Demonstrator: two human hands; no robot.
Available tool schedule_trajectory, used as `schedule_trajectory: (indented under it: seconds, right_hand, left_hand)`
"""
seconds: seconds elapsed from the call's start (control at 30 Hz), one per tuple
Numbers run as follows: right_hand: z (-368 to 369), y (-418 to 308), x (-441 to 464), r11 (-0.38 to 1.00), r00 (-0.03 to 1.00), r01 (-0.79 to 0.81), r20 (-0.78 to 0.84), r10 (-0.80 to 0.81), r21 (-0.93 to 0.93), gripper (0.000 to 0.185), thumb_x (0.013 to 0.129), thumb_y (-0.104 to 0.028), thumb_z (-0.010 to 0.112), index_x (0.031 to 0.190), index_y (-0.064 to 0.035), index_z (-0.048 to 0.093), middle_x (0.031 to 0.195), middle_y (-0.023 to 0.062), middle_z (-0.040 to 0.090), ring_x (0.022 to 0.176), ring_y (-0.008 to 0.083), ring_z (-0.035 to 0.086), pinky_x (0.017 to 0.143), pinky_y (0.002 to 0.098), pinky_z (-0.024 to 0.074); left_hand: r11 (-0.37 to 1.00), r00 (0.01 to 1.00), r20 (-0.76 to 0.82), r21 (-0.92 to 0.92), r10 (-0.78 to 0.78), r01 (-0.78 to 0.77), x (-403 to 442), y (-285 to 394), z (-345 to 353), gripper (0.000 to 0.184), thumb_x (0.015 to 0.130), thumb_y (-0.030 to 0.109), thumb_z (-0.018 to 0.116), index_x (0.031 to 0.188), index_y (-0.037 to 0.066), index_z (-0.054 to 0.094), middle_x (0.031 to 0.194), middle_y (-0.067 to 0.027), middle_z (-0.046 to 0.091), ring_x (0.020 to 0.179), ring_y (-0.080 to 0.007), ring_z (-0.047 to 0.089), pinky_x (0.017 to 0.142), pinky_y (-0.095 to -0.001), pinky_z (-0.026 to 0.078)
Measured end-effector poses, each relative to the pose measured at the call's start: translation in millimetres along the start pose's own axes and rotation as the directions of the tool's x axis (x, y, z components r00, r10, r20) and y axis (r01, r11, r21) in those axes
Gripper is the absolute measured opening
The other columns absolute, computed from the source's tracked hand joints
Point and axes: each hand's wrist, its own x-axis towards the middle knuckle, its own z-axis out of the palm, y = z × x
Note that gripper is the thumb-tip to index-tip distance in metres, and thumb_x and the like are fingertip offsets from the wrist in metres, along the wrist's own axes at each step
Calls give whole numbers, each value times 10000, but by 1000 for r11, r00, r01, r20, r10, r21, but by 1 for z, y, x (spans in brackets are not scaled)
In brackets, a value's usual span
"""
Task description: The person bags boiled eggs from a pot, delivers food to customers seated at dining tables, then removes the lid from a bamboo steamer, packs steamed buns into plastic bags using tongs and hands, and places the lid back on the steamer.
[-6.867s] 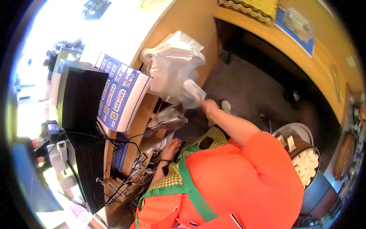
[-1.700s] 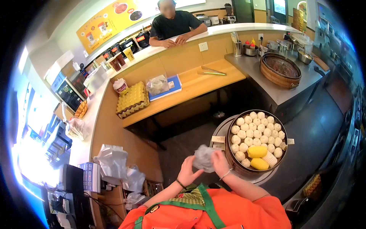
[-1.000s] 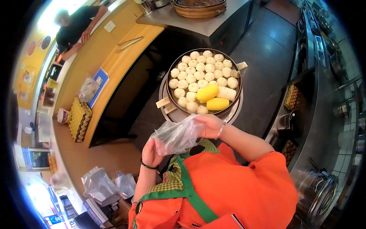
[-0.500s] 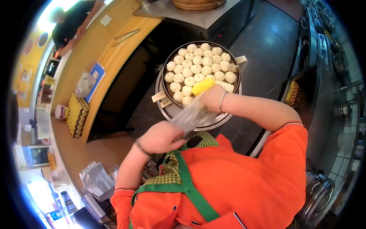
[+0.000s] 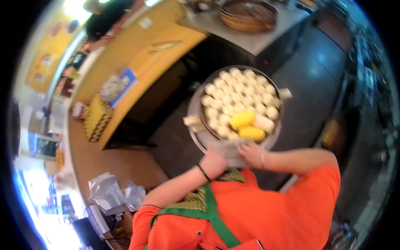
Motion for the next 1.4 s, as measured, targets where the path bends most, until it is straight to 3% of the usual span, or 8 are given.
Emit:
schedule_trajectory:
  seconds: [0.27,0.33,0.5,0.77,0.9,1.03,1.2,1.4]
  right_hand:
    - [-15,13,5,923,922,377,62,-382,81,132,701,-197,518,735,-97,597,867,35,529,814,178,511,667,315,413]
    - [-22,17,10,990,790,7,606,-94,144,123,736,-159,491,766,-100,595,829,60,574,736,221,576,623,369,444]
    - [-43,55,18,964,852,-243,451,265,-107,214,758,-150,476,947,-107,566,831,85,583,696,269,596,628,375,451]
    - [-81,67,14,835,826,-549,-133,547,23,448,746,-62,456,1191,-95,414,972,143,515,790,315,547,649,383,445]
    - [-69,67,11,788,762,-610,-207,613,87,528,737,-34,465,1249,-89,352,1030,171,492,779,333,540,666,401,448]
    - [-48,74,26,767,751,-636,-156,641,88,528,735,-9,467,1245,-86,357,1075,179,473,800,330,536,689,385,451]
    - [-5,74,42,848,847,-531,-41,530,-8,597,698,-39,527,1260,-109,340,1148,157,432,911,313,500,766,383,426]
    - [24,74,42,855,853,-518,71,518,-16,686,654,-76,576,1283,-124,307,1163,133,419,979,307,454,838,382,384]
  left_hand:
    - [997,979,-200,-81,-20,4,3,-5,3,166,661,199,517,662,96,648,867,-50,524,925,-235,466,922,-579,255]
    - [997,984,-179,-78,8,-22,4,-5,2,160,656,199,520,642,101,646,862,-49,524,924,-232,466,931,-568,256]
    - [986,854,-494,-44,-161,160,-13,-47,-68,232,698,123,515,917,96,585,935,-93,486,832,-230,518,783,-446,370]
    - [679,-142,-939,-326,-313,657,-126,-149,-232,764,717,-79,523,1353,28,114,1380,-217,182,600,-199,486,586,-273,454]
    - [652,293,-765,-210,-574,729,-91,-134,-160,514,735,78,514,1217,90,336,1230,-173,343,809,-278,518,608,-342,489]
    - [896,911,145,-178,-385,407,-51,-72,-29,410,737,268,540,1122,145,473,1039,-120,544,761,-272,606,603,-383,500]
    - [817,864,499,-469,-69,336,-64,-12,49,485,754,292,530,1203,155,410,968,-157,580,874,-301,578,700,-404,472]
    - [436,688,521,-534,-505,724,-139,-37,156,432,779,259,489,1166,71,458,1052,-194,552,959,-337,528,816,-397,425]
